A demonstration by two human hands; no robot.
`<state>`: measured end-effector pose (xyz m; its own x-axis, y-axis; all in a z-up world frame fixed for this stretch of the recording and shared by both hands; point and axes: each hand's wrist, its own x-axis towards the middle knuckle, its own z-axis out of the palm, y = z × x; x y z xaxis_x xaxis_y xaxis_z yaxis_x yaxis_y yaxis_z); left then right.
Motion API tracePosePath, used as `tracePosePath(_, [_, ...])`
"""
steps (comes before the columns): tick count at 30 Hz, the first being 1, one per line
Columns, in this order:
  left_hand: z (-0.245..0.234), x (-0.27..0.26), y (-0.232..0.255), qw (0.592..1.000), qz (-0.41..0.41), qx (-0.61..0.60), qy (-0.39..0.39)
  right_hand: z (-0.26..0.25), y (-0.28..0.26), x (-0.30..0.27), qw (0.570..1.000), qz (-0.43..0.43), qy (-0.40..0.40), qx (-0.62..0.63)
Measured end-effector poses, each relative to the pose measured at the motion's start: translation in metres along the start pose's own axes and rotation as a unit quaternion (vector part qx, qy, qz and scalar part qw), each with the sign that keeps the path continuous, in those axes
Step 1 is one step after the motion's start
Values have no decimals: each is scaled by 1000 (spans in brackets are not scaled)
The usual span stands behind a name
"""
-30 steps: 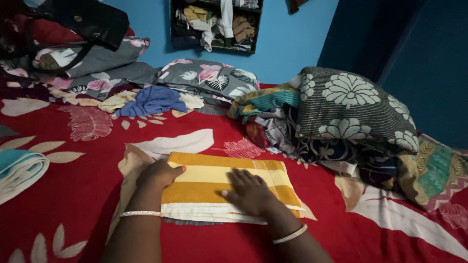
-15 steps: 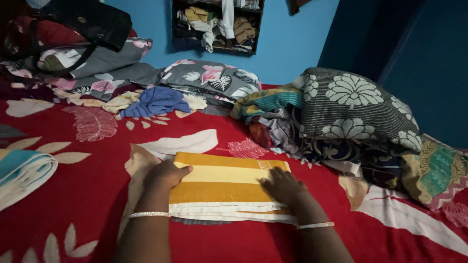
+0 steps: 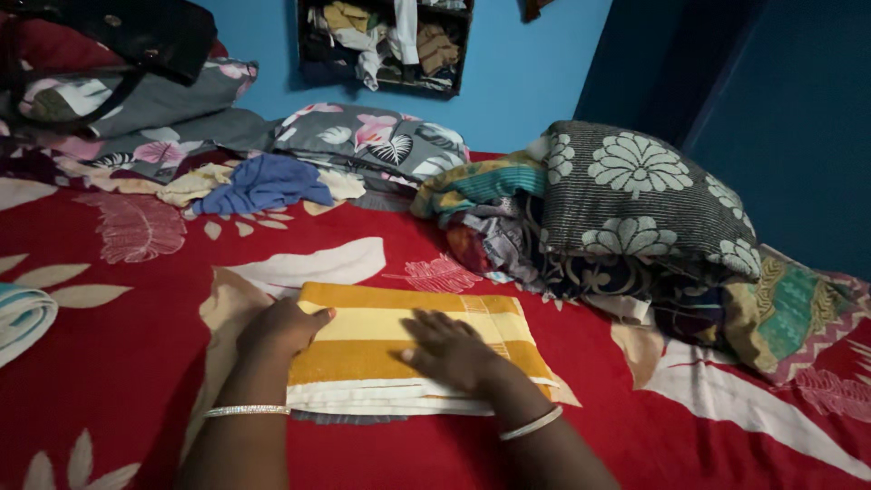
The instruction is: The person folds a yellow and white striped towel on a bed, smoothing and aligning the edges before stacking it. Then the person picks up a blue towel, spreads it flat, and begins folding it in the same manner.
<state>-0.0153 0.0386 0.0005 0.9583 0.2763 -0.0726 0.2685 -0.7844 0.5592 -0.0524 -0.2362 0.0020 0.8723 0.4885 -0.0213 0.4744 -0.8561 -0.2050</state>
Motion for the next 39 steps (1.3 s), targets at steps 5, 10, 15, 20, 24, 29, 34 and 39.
tracePosePath(5, [-2, -6, 2, 1000, 11, -3, 9, -6, 50, -7, 995, 52, 3, -80])
tracePosePath(10, [0, 8, -20, 995, 59, -79, -26, -18, 61, -17, 972, 233, 7, -21])
tracePosePath(15, [5, 36, -45, 947, 83, -280, -136, -23, 48, -22, 972, 212, 84, -60])
tracePosePath(20, [13, 43, -57, 920, 79, -357, -143, -13, -3, -25, 983, -88, 158, 41])
tracePosePath(24, [13, 37, -62, 894, 66, -422, -136, -13, -52, -36, 993, -73, 91, 30])
tracePosePath(29, [13, 34, -40, 807, 59, -578, -102, -15, -73, -38, 981, -52, 186, -34])
tracePosePath(34, [11, 27, -19, 689, 87, -714, -87, -16, -50, -32, 954, -20, 299, -8])
tracePosePath(39, [1, 30, -13, 709, 117, -694, -45, -44, -8, -40, 875, -58, 413, 245])
